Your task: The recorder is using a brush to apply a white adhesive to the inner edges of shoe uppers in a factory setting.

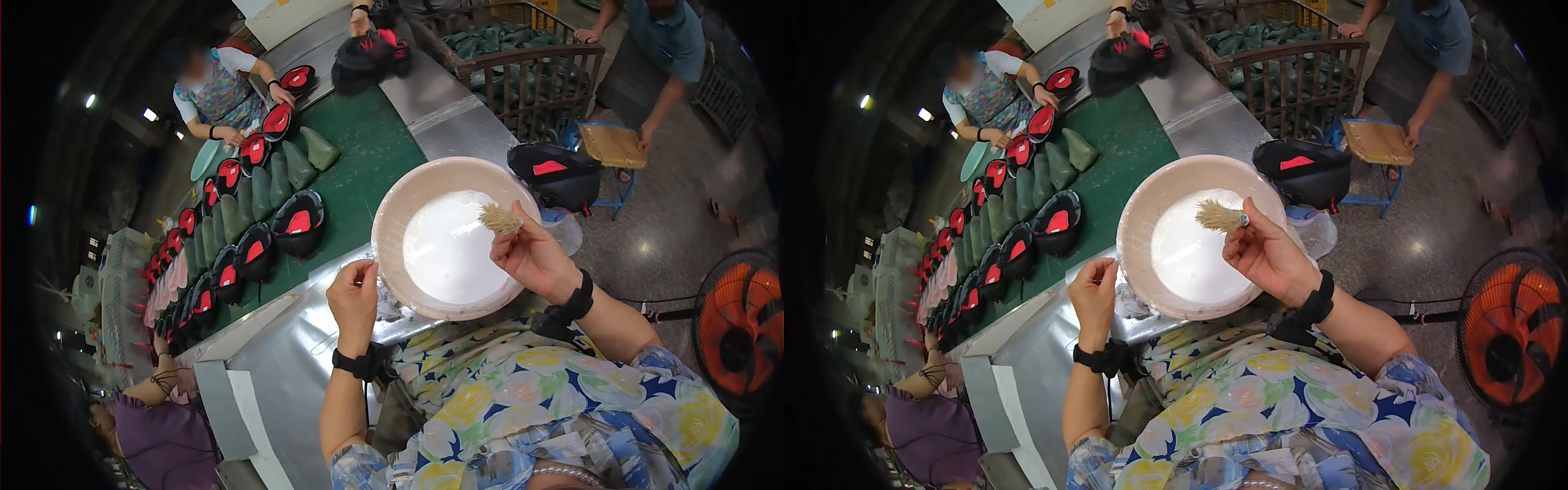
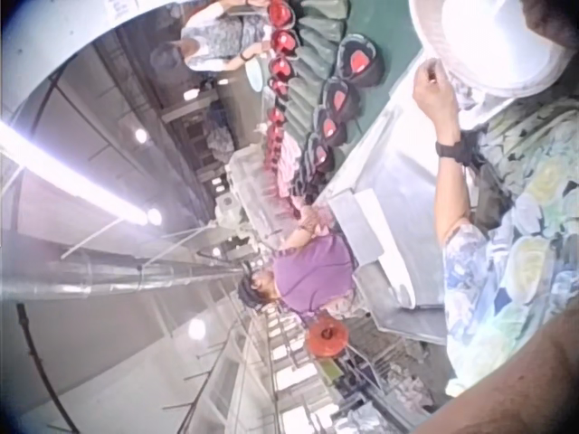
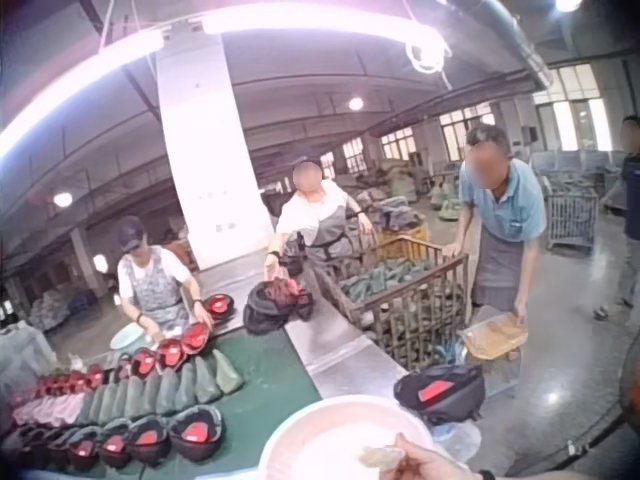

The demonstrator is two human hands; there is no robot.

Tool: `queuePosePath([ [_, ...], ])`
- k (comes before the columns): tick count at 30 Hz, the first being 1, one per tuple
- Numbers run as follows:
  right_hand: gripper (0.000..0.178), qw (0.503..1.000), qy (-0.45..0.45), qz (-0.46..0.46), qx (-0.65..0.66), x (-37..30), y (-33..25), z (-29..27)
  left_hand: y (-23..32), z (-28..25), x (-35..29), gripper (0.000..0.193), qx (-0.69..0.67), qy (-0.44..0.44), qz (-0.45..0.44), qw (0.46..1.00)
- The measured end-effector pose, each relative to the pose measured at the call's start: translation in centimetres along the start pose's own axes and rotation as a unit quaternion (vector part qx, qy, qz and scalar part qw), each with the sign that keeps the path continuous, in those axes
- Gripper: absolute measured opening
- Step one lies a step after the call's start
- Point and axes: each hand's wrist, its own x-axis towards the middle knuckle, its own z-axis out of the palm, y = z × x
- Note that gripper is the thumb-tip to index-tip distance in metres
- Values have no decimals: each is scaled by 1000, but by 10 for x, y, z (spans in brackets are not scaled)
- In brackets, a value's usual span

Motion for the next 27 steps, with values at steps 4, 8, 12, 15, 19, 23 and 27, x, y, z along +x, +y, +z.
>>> queuePosePath([
  [4,26,1000,10,3,-20,2,5,-2,5,-5,-1,18,46,-28,-69,996],
  [8,31,998,15,-14,-59,3,2,-8,-19,4,-3,15,42,-3,-16,999],
  [12,29,992,51,-30,-112,-2,0,-3,-26,4,-1,19,68,-30,-65,995],
  [15,28,991,45,-27,-127,0,-7,-13,-31,-3,-2,22,118,-77,-125,982],
  [19,24,986,67,-38,-149,-7,-7,-2,-66,-5,-5,24,77,-48,-149,985],
  [23,21,967,70,-71,-236,-11,-14,-8,-99,-5,-1,40,76,-20,-91,993],
  [27,19,923,55,-97,-369,0,-28,-18,-129,5,42,45,44,-74,-147,985],
])
